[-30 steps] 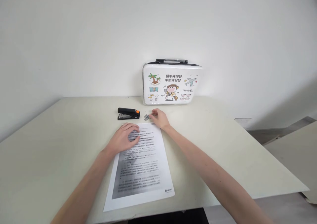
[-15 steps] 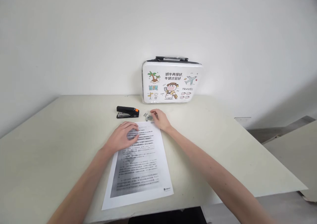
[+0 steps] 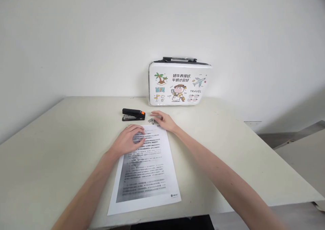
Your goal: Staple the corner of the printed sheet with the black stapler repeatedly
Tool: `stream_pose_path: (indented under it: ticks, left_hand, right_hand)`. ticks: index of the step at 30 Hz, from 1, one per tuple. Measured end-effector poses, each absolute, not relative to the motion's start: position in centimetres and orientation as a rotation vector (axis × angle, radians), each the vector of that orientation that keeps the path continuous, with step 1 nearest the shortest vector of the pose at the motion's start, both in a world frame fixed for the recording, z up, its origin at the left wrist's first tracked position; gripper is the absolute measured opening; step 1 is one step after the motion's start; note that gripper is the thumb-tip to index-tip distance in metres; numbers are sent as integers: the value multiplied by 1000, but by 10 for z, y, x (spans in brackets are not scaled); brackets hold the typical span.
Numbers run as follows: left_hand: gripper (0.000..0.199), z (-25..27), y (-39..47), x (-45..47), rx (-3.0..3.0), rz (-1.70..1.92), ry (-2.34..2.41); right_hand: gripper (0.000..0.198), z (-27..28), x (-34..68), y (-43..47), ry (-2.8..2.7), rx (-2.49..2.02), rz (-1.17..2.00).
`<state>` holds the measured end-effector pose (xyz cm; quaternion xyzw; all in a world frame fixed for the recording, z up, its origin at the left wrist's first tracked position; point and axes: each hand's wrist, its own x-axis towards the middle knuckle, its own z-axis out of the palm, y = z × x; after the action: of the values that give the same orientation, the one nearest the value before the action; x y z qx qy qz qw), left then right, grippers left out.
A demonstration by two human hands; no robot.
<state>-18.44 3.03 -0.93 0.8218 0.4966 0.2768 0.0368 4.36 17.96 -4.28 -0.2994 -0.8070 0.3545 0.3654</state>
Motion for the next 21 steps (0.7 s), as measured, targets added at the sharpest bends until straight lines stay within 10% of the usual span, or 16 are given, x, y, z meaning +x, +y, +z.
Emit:
stream_pose_path:
  ticks: [10, 21]
  left_hand:
    - [17, -9, 31, -184, 2520, 843, 1530]
    - [18, -8, 31, -183, 2509, 843, 1528]
  right_hand:
    - [12, -38, 42, 173, -2114, -788, 868]
    - [24, -45, 40, 175, -2032, -845, 902]
